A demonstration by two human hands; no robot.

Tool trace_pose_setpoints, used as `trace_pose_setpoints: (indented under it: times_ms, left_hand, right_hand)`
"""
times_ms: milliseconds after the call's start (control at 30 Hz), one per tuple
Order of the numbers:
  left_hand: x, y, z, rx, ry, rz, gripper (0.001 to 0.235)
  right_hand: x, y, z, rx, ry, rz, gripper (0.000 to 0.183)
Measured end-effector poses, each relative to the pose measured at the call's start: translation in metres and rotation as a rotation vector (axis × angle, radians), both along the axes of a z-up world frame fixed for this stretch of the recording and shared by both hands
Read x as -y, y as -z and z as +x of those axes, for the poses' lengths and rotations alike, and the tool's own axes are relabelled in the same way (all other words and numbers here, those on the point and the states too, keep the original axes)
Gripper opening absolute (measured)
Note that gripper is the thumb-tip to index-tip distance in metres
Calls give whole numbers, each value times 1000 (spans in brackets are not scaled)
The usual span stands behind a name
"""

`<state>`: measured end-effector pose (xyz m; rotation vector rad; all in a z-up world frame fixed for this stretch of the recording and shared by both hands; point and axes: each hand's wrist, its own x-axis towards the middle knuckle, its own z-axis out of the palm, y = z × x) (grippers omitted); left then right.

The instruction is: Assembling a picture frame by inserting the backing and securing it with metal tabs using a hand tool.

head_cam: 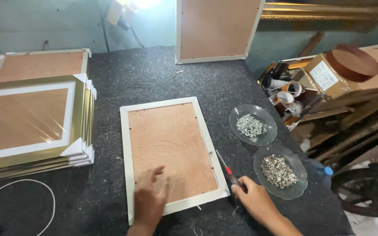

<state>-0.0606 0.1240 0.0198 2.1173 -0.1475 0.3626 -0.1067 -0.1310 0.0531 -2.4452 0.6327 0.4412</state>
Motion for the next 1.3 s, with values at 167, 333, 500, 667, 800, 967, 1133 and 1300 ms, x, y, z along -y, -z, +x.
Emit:
trace_pose_setpoints:
  times_ms: [167,333,500,667,800,967,1133,1300]
  left_hand:
    - [-102,42,6,82,-33,240,32]
    - [-123,43,23,9,77,401,51]
    - [-108,32,55,-136,58,699,72]
    - [-103,25,58,-113,26,699,65]
    - [-102,27,58,-53,16,667,61]
    - [-98,17,58,-95,-20,639,59]
    - [-98,23,56,-59,-39,608,54]
    - [-99,27,56,-32,-69,572,49]
  right_hand:
    - [5,29,18,169,13,-130,27]
    - [-7,4,53,249,-10,-55,39]
    - [-8,23,84,269,-182,-224,43]
    - [-16,15,82,391,-146,-237,43]
    - [-16,14,82,425,-132,-242,42]
    - [-18,10,83,413,-125,-235,41]
    - [-18,11,81,414,-100,-247,41]
    - [-17,15,79,444,-84,-240,42]
